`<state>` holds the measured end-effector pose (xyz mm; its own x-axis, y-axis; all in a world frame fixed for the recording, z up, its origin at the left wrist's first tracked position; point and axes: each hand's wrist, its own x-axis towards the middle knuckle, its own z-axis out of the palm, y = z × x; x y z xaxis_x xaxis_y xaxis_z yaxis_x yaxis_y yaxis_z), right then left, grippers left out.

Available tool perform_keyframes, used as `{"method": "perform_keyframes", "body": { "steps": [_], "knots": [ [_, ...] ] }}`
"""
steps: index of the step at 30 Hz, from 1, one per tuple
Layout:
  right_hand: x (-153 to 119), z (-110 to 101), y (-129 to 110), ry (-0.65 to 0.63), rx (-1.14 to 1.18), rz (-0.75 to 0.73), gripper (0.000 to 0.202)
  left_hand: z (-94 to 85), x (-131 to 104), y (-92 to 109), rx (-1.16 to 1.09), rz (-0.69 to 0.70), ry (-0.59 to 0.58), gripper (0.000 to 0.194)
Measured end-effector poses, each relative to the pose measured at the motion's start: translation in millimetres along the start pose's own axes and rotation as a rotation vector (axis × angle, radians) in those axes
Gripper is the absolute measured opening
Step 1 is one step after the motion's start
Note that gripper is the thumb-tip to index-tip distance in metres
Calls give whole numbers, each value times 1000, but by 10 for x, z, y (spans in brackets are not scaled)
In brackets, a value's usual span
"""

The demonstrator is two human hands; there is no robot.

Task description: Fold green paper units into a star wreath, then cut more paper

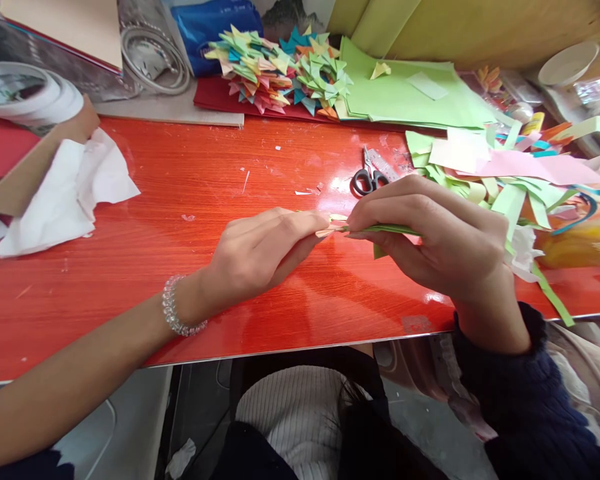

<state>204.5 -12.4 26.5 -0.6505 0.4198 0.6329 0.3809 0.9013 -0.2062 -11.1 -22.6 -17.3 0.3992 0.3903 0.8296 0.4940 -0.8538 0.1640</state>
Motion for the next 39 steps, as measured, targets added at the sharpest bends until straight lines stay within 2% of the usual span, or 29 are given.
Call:
{"method": "perform_keyframes", "body": {
  "steps": [5,14,22,29,34,39],
  "knots": [
    [-3,15,7,17,-8,-15,21,-2,4,5,4,1,-2,18],
    [-10,39,19,24,51,53,19,3,8,-4,36,2,18,14],
    [6,25,-2,33,16,11,22,12,-12,-1,-1,0,12,21],
    [28,47,8,73,7,-27,22,14,5,-24,52,43,9,16],
    [45,61,-7,90,-29,-32,22,-3,30,-48,113,135,-7,14],
    [52,49,-10,41,-28,-38,16,8,0,-47,75,57,-5,16]
  ]
}}
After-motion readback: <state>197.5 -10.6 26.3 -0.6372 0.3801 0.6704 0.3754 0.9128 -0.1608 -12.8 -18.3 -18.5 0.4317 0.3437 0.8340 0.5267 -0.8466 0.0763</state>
